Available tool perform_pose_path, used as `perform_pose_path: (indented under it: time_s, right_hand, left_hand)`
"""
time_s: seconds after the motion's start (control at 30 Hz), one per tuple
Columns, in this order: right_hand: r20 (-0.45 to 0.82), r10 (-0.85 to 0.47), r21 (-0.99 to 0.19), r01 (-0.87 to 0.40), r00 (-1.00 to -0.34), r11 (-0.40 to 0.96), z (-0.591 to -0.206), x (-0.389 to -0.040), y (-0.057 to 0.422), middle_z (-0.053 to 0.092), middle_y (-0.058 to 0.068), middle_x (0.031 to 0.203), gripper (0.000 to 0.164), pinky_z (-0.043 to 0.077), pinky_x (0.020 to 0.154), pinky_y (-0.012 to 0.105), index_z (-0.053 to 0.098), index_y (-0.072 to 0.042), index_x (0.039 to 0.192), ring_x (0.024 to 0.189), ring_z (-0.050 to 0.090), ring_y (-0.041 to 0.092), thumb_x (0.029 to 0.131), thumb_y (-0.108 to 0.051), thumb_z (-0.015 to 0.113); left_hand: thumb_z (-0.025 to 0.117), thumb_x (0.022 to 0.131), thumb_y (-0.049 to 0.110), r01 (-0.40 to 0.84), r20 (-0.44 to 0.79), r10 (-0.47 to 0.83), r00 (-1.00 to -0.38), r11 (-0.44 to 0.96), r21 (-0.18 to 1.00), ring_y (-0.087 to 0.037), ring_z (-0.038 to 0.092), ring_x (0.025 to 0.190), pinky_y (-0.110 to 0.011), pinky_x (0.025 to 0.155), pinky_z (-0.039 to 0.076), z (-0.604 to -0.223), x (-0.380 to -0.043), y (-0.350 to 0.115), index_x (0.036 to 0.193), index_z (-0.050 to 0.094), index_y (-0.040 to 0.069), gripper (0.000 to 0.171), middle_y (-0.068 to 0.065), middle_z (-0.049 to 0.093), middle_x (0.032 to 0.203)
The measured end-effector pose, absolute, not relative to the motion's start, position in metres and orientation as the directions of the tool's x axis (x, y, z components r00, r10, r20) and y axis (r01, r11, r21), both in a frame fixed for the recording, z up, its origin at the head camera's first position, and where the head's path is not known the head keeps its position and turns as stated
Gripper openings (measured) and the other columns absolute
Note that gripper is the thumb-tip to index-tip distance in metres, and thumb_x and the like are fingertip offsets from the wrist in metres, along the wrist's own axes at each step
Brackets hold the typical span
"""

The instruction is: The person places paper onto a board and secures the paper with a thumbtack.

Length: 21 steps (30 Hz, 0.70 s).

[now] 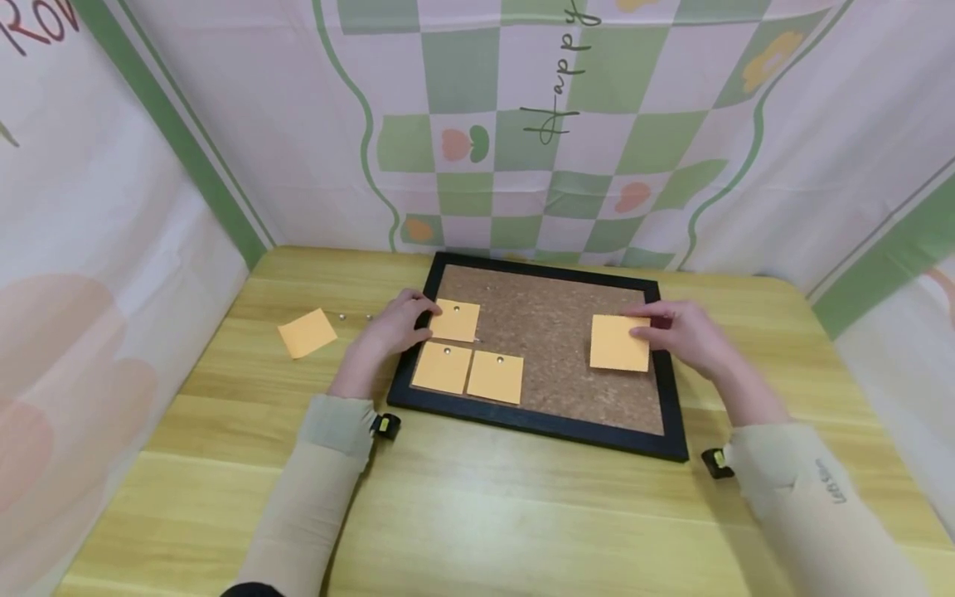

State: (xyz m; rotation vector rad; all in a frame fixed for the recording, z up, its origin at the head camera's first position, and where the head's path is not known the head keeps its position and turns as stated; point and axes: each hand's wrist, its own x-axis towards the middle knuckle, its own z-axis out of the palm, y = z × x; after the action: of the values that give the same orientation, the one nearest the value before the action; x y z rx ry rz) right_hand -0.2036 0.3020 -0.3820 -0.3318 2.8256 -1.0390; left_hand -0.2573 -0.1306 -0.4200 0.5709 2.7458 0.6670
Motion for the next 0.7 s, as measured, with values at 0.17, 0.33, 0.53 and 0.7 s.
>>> perform_pose_path:
  time_s: [0.17,0.33,0.53,0.7]
  right_hand:
    - [-0.081,-0.300,-0.648,-0.178,-0.951,0.740,-0.385,-0.202,0.292,0.065,0.019,0.103,0.042,0.045,0.056,0.024,0.060,-0.004,0.137,0.071,0.048,0.010,0.096,-0.013,0.066]
    - [-0.078,-0.335,-0.669,-0.200,-0.939,0.716,-0.389,-0.203,0.281,0.068,0.022,0.114,0.046,0.051,0.067,0.018,0.059,-0.001,0.136,0.085,0.059,0.006,0.093,-0.010,0.070]
    - [-0.066,-0.373,-0.702,-0.223,-0.926,0.676,-0.397,-0.204,0.269,0.074,0.017,0.107,0.040,0.053,0.076,0.013,0.066,0.001,0.126,0.088,0.064,-0.003,0.090,-0.014,0.074]
    - [-0.049,-0.398,-0.685,-0.259,-0.916,0.681,-0.405,-0.207,0.260,0.077,0.014,0.098,0.028,0.053,0.074,0.015,0.073,0.000,0.114,0.082,0.066,-0.003,0.089,-0.012,0.075]
  left_hand:
    - [0.060,0.100,0.016,0.313,-0.149,0.429,-0.891,0.817,0.484,-0.035,0.041,0.140,-0.049,0.115,0.040,-0.420,-0.257,-0.131,0.139,0.056,0.011,0.039,-0.019,0.036,0.153]
    - [0.060,0.100,0.016,0.312,-0.148,0.428,-0.892,0.818,0.483,-0.035,0.041,0.140,-0.049,0.115,0.040,-0.421,-0.258,-0.131,0.139,0.056,0.011,0.039,-0.019,0.036,0.153]
    - [0.060,0.101,0.017,0.309,-0.150,0.426,-0.892,0.818,0.484,-0.035,0.041,0.140,-0.049,0.115,0.040,-0.422,-0.258,-0.131,0.139,0.056,0.011,0.039,-0.018,0.036,0.154]
    - [0.059,0.101,0.017,0.308,-0.153,0.425,-0.892,0.820,0.482,-0.035,0.042,0.139,-0.049,0.114,0.041,-0.421,-0.257,-0.131,0.139,0.056,0.012,0.039,-0.018,0.036,0.153]
